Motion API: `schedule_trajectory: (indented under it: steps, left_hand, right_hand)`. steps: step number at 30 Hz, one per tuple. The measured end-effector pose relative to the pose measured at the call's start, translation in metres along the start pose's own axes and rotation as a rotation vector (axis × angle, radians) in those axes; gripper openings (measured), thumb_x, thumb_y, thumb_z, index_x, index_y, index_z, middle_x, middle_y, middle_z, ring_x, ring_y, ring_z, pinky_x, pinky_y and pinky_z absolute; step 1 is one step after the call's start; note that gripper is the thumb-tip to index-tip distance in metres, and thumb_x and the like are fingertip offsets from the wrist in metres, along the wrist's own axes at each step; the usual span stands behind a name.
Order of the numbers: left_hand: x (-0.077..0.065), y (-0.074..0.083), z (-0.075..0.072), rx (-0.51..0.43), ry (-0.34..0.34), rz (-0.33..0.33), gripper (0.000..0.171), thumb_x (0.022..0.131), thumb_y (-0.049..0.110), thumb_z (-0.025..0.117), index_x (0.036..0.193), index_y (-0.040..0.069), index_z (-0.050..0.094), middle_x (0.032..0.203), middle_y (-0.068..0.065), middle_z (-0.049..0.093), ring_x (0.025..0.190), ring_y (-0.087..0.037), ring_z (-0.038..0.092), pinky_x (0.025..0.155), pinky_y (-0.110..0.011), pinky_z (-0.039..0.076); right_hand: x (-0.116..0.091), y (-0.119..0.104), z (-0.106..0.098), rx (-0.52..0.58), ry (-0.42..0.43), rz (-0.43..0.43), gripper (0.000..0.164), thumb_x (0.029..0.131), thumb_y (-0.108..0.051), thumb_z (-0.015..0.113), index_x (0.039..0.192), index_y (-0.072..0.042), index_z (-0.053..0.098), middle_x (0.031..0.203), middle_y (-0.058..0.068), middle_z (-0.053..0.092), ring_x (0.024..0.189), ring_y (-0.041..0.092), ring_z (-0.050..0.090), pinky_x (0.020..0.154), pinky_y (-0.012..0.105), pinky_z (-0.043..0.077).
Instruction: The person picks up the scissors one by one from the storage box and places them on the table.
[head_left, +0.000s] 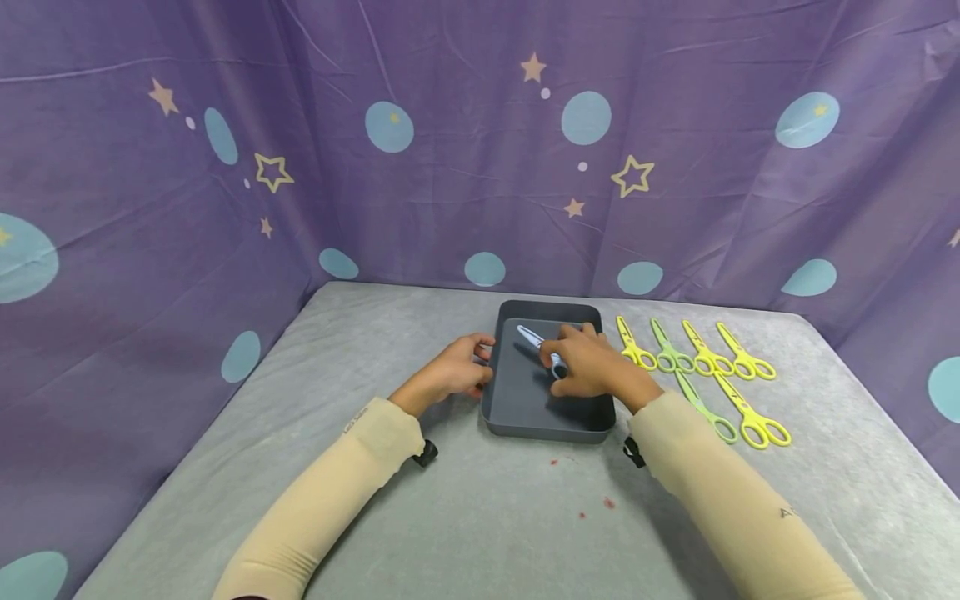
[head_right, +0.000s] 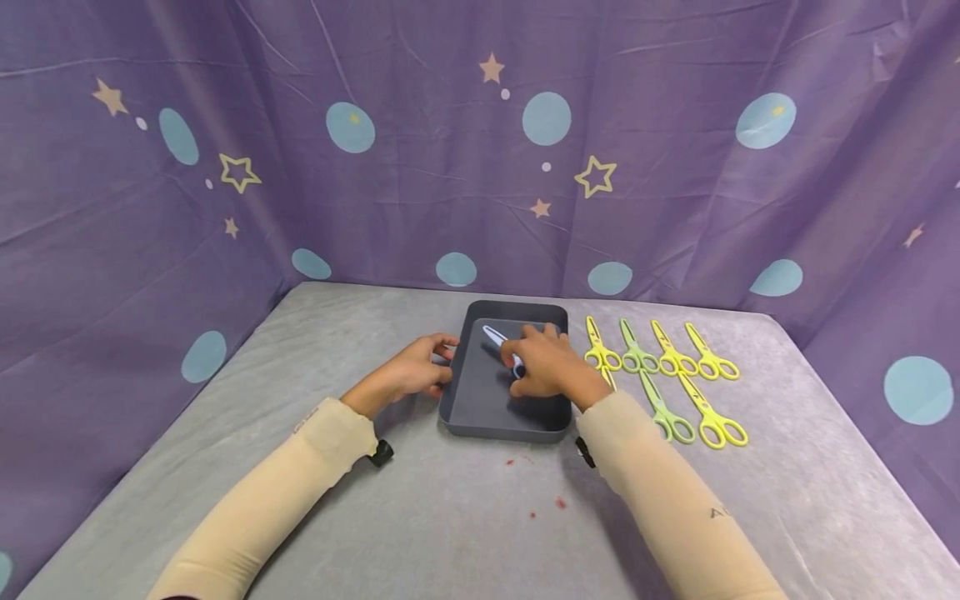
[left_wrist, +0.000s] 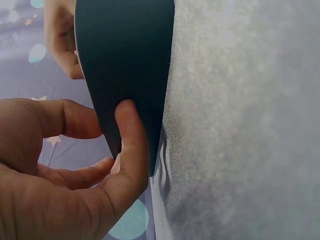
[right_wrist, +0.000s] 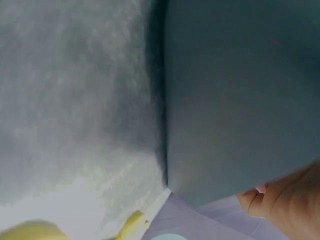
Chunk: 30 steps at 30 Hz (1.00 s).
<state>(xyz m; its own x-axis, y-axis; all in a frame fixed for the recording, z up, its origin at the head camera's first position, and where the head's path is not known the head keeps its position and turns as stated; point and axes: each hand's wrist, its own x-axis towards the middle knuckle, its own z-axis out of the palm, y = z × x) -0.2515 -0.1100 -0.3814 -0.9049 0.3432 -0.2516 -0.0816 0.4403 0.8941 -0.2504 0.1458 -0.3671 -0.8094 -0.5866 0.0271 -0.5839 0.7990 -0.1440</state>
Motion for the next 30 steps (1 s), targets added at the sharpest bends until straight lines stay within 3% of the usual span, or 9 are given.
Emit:
schedule_trajectory:
  steps: [13, 30]
  left_hand:
    - [0.000, -0.001, 0.001, 0.007, -0.001, -0.001, 0.068, 0.093, -0.005, 0.055, 0.157, 0.007, 0.036, 0.139, -0.018, 0.046, 0.087, -0.026, 0.058, 0.070, -0.042, 0.061]
    - [-0.002, 0.001, 0.002, 0.012, 0.004, 0.000, 0.068, 0.092, -0.006, 0.055, 0.156, 0.007, 0.037, 0.139, -0.018, 0.046, 0.089, -0.026, 0.060, 0.069, -0.042, 0.061]
  right_hand:
    - [-0.030, 0.008, -0.014, 0.002, 0.132, -0.043, 0.033, 0.075, -0.029, 0.085, 0.103, -0.022, 0.070, 0.113, 0.013, 0.058, 0.086, 0.033, 0.046, 0.066, 0.041, 0.038]
    - [-0.067, 0.031, -0.026, 0.044, 0.183, 0.040, 0.029, 0.077, -0.023, 0.079, 0.104, -0.024, 0.069, 0.109, 0.011, 0.057, 0.084, 0.029, 0.044, 0.068, 0.037, 0.034]
